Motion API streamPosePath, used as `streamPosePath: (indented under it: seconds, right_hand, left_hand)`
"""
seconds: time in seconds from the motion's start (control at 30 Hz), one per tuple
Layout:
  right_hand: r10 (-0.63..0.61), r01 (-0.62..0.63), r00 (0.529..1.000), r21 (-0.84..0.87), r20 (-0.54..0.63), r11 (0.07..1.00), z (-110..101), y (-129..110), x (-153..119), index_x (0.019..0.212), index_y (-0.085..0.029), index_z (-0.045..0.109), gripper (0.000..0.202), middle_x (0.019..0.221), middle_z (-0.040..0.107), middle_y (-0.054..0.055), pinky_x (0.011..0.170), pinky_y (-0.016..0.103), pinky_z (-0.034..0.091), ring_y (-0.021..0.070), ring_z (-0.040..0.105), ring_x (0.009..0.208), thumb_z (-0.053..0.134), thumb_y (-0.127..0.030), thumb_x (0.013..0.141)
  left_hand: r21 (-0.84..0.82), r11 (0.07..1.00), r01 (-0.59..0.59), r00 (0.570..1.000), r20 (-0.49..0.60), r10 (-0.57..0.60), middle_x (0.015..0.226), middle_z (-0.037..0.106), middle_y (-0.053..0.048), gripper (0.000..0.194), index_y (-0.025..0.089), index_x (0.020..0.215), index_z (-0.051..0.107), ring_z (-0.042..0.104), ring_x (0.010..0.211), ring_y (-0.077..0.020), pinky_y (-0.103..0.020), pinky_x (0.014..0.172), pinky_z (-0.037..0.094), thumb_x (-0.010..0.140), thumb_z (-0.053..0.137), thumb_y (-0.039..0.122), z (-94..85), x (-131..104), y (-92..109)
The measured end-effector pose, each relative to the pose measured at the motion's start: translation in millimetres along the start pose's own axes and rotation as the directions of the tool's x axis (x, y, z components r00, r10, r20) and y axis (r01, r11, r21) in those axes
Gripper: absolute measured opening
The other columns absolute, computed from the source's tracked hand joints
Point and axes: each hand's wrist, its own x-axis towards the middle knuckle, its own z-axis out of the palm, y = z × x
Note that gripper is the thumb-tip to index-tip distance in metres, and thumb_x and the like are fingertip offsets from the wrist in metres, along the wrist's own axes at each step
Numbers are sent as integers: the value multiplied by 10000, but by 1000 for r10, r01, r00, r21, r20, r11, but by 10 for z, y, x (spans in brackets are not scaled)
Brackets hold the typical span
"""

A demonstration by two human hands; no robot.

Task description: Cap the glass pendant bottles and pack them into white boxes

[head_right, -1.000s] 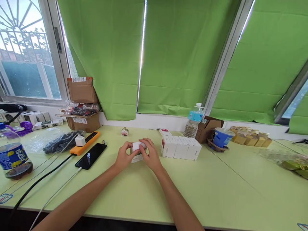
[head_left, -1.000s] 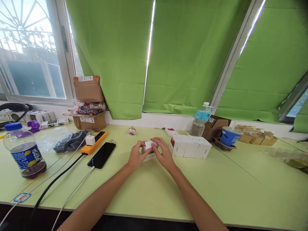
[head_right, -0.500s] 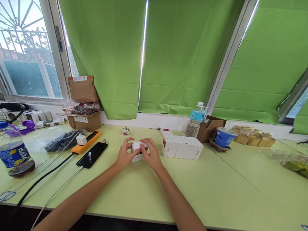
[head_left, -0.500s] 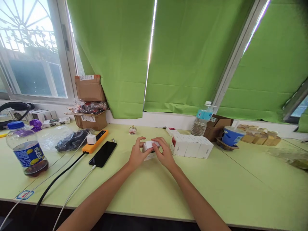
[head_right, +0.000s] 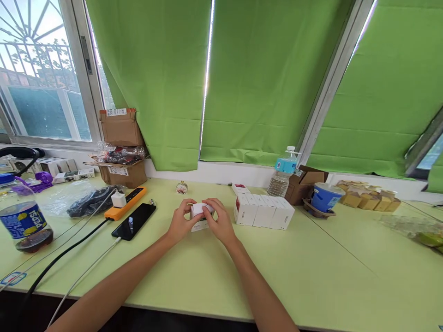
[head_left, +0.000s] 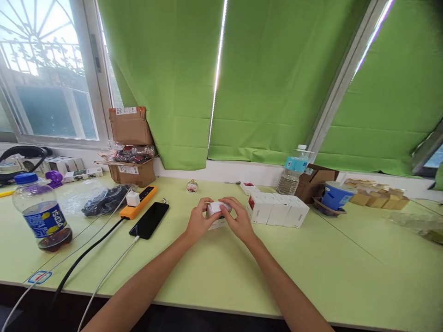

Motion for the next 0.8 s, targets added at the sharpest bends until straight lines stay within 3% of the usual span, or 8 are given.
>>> streamPosePath:
  seconds: [0.33,0.57,0.8]
  right_hand:
    - [14,-14,1000,0,-20,1000,-13,-12,8,1036,-251,679,244,1062,644,76,924,396,478,246,586,1037,552,-422,915]
    - [37,-39,998,27,53,999,-36,-5,11,1068,-259,691,248,1112,651,65,900,370,506,226,601,1058,545,-403,928]
    - [-52,58,995,-74,84,996,10,91,-2,1201,-291,663,303,1184,669,55,998,422,477,232,584,1143,499,-361,955]
  left_hand:
    - [19,999,-42,999,-3,42,866,683,-7,411,224,1072,536,627,784,-158,-270,730,476,788,689,480,6,2,-30]
    - [53,994,-91,996,30,90,948,693,-19,341,207,1032,584,614,813,-145,-278,790,486,815,670,456,-26,6,-49]
    - [189,963,-193,981,53,186,972,679,-42,259,206,1036,622,598,824,-148,-282,782,477,874,602,407,-37,22,-114]
